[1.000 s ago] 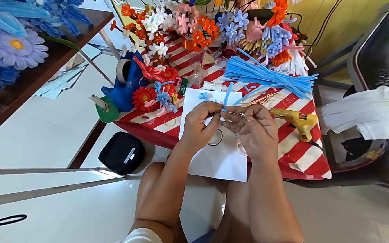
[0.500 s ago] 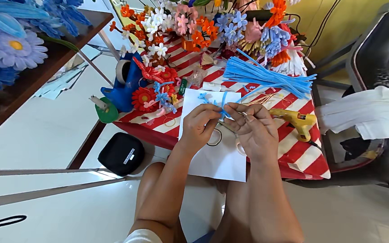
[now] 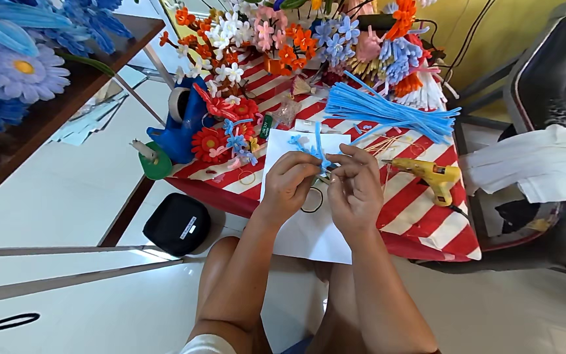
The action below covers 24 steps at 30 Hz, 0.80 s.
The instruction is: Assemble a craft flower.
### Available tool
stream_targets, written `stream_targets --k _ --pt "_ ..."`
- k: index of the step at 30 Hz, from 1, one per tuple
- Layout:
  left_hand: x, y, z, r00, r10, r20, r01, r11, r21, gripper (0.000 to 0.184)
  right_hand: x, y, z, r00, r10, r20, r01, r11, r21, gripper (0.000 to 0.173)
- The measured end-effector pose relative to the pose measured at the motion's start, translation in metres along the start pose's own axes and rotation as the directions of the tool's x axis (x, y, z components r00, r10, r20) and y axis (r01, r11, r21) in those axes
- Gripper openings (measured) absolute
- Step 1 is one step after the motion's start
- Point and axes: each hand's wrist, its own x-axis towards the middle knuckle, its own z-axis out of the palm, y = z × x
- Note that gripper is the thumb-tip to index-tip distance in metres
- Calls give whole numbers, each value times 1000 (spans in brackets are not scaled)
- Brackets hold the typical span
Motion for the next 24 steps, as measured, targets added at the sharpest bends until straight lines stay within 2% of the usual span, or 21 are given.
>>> stream_targets --k 11,16,24 --pt "0 1 3 999 46 9 -46 999 11 10 -1 4 2 999 -39 -21 35 989 -142 2" --pt "-3 1 4 998 59 11 -60 996 68 10 -1 4 1 999 -26 -19 24 992 -125 3" --pt "-6 1 5 981 194 -18 -190 972 139 9 0 0 -4 1000 25 17 -23 996 -86 3"
